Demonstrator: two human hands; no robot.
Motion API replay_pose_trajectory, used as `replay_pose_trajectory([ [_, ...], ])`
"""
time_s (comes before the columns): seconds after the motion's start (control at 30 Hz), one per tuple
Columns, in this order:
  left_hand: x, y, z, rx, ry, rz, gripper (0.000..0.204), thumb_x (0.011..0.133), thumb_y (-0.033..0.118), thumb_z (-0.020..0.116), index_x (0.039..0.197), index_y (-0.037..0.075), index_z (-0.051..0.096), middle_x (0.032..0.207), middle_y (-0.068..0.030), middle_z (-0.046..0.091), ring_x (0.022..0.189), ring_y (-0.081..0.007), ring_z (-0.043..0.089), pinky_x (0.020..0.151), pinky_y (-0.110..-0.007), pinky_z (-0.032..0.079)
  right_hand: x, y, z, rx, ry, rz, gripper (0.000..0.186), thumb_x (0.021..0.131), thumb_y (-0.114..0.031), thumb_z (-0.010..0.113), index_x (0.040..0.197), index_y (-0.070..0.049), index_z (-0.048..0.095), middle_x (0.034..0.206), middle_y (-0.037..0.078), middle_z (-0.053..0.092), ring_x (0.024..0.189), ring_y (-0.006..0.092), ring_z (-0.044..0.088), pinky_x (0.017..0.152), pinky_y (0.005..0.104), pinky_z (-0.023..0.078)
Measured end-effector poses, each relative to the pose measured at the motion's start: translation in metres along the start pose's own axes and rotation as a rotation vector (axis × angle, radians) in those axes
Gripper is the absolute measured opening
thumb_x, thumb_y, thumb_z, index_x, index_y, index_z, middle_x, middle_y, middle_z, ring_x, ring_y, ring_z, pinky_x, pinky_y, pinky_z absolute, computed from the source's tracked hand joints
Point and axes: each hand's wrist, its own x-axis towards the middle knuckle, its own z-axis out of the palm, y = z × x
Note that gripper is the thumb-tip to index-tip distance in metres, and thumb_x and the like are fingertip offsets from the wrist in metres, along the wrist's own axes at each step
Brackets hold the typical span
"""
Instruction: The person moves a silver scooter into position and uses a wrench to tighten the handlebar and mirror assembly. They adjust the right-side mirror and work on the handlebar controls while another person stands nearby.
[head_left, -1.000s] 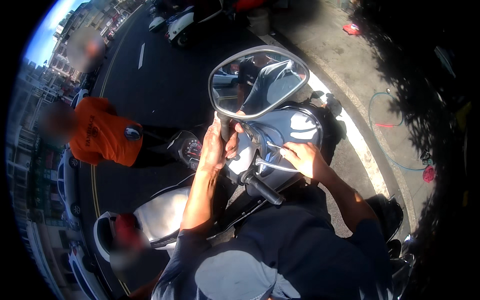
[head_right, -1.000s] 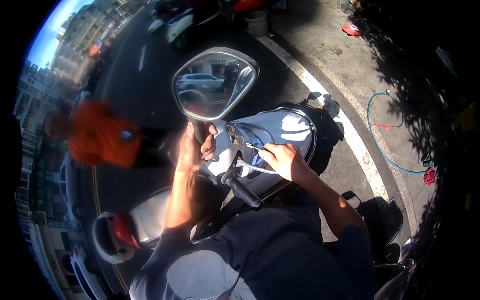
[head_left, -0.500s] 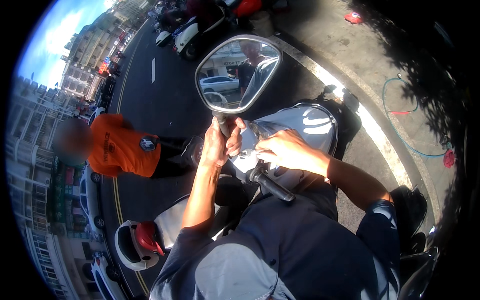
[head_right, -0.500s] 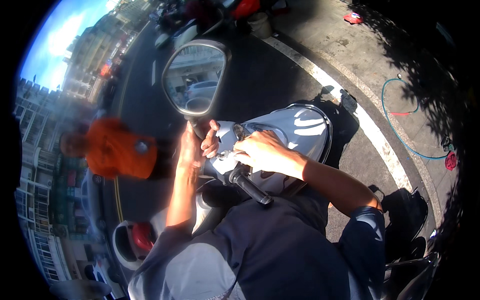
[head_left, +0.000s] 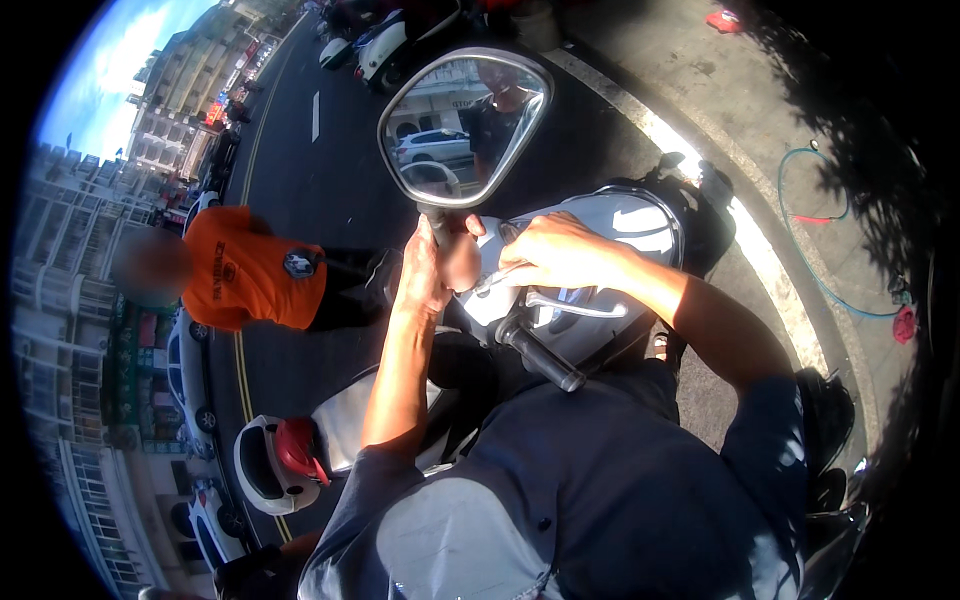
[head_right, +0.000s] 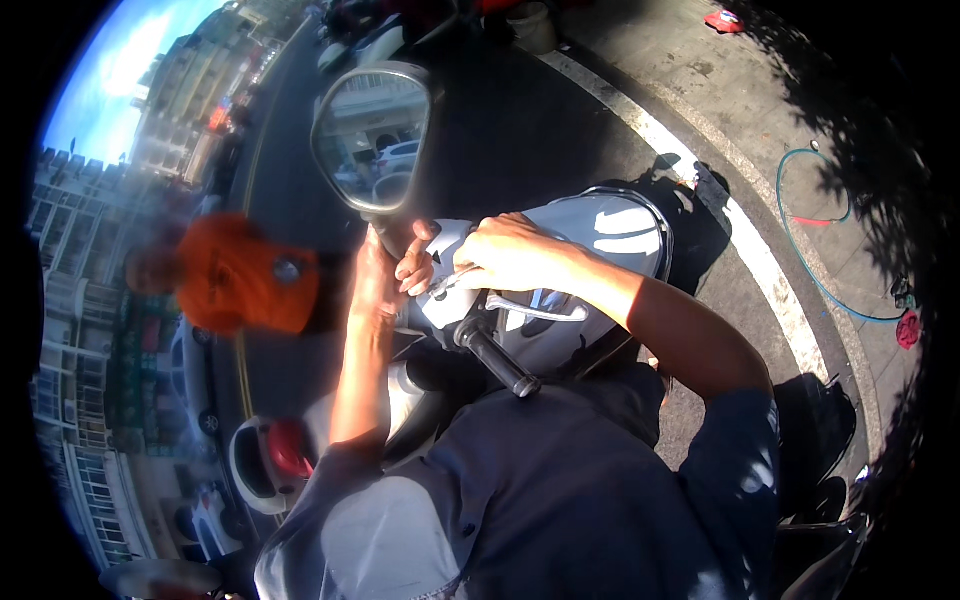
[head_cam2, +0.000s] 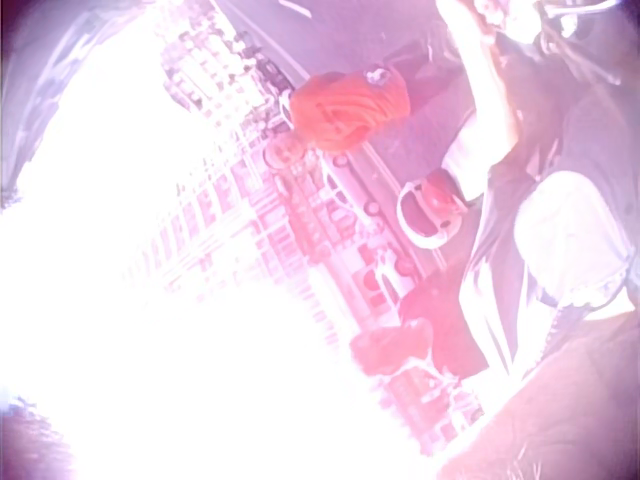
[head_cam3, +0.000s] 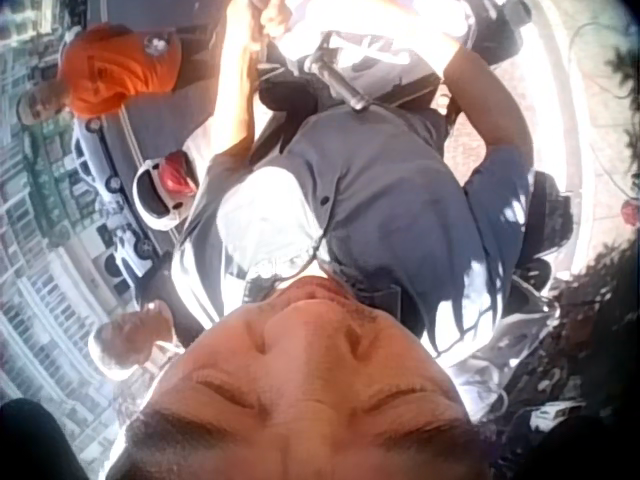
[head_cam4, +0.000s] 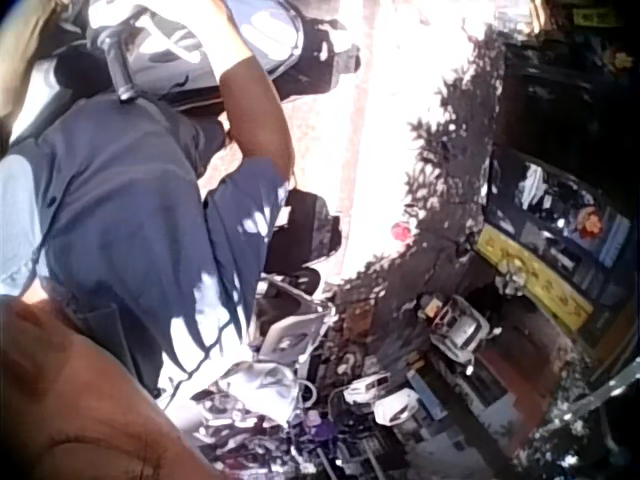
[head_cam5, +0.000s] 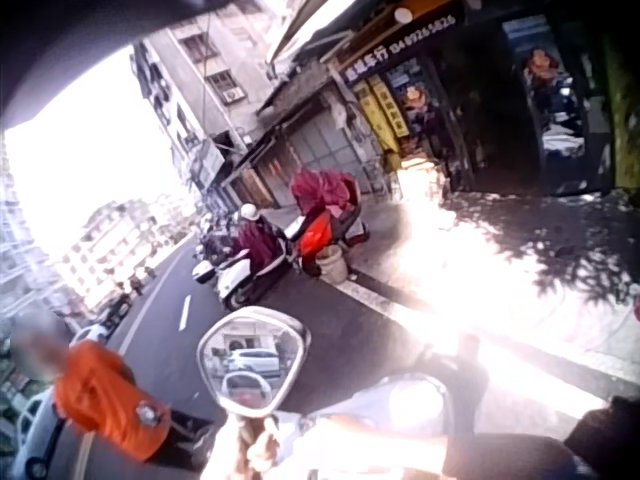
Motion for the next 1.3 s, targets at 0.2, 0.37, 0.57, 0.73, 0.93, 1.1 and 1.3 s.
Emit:
replay_pose_trajectory([
  [0.2, 0.002, -0.007, -0.024, -0.063, -0.186, 0.035, 0.067, 0.095, 0.065, 0.052, 0.116, 0.001, 0.056, 0.094, -0.0072, 0.059, 0.06, -0.0095, 0.052, 0.046, -0.021, 0.042, 0.015, 0.018, 0.001, 0.105, -0.122, -0.013, 0.026, 0.085, -0.023, 0.069, 0.099, -0.001, 0.075, 0.084, 0.015, 0.074, 0.078, 0.0285, 0.072, 0.073, 0.0393, 0.054],
  [0.37, -0.001, 0.0, -0.006, -0.02, -0.027, 0.002, 0.064, 0.104, 0.06, 0.033, 0.097, 0.002, 0.059, 0.048, 0.0029, 0.036, 0.034, -0.0082, 0.031, 0.036, -0.024, 0.028, 0.027, 0.018, -0.001, 0.115, -0.167, -0.072, 0.027, 0.086, -0.025, 0.069, 0.099, -0.002, 0.074, 0.084, 0.017, 0.073, 0.077, 0.03, 0.071, 0.072, 0.0402, 0.053],
  [0.57, -0.001, 0.001, -0.005, -0.034, -0.119, 0.037, 0.067, 0.098, 0.065, 0.042, 0.1, 0.0, 0.058, 0.051, 0.0043, 0.036, 0.038, -0.0064, 0.032, 0.038, -0.023, 0.03, 0.027, 0.011, -0.01, 0.061, -0.182, -0.102, 0.028, 0.087, -0.029, 0.072, 0.094, -0.002, 0.075, 0.08, 0.018, 0.072, 0.075, 0.0332, 0.071, 0.072, 0.0417, 0.055],
  [0.73, 0.0, -0.002, -0.006, -0.052, -0.188, 0.053, 0.07, 0.094, 0.068, 0.049, 0.103, -0.001, 0.057, 0.054, 0.0045, 0.036, 0.042, -0.006, 0.033, 0.04, -0.023, 0.03, 0.029, 0.018, -0.01, 0.073, -0.128, -0.206, 0.024, 0.085, -0.025, 0.073, 0.089, -0.001, 0.074, 0.078, 0.018, 0.071, 0.073, 0.0343, 0.07, 0.071, 0.0417, 0.053],
  [0.93, -0.005, 0.001, -0.004, -0.032, -0.113, 0.063, 0.065, 0.1, 0.062, 0.042, 0.102, 0.0, 0.059, 0.055, 0.0039, 0.039, 0.042, -0.0066, 0.034, 0.04, -0.023, 0.031, 0.031, 0.019, 0.0, 0.005, -0.095, -0.231, 0.022, 0.082, -0.023, 0.076, 0.085, -0.002, 0.075, 0.075, 0.017, 0.069, 0.074, 0.0339, 0.069, 0.075, 0.0433, 0.052],
  [1.1, -0.014, 0.004, -0.004, -0.009, -0.05, 0.026, 0.061, 0.102, 0.059, 0.04, 0.1, 0.002, 0.062, 0.053, 0.0029, 0.04, 0.041, -0.0072, 0.034, 0.038, -0.023, 0.029, 0.043, 0.015, -0.004, -0.075, -0.138, -0.387, 0.022, 0.084, -0.024, 0.074, 0.083, -0.002, 0.074, 0.072, 0.015, 0.069, 0.071, 0.0341, 0.068, 0.072, 0.0433, 0.052],
  [1.3, -0.004, 0.027, 0.046, 0.065, 0.299, 0.269, 0.063, 0.104, 0.062, 0.035, 0.095, 0.007, 0.065, 0.059, 0.0021, 0.051, 0.049, -0.0058, 0.039, 0.047, -0.023, 0.03, 0.043, 0.028, -0.008, -0.268, -0.209, -0.323, 0.03, 0.087, -0.033, 0.072, 0.08, -0.004, 0.072, 0.072, 0.018, 0.069, 0.066, 0.0351, 0.068, 0.064, 0.045, 0.052],
])
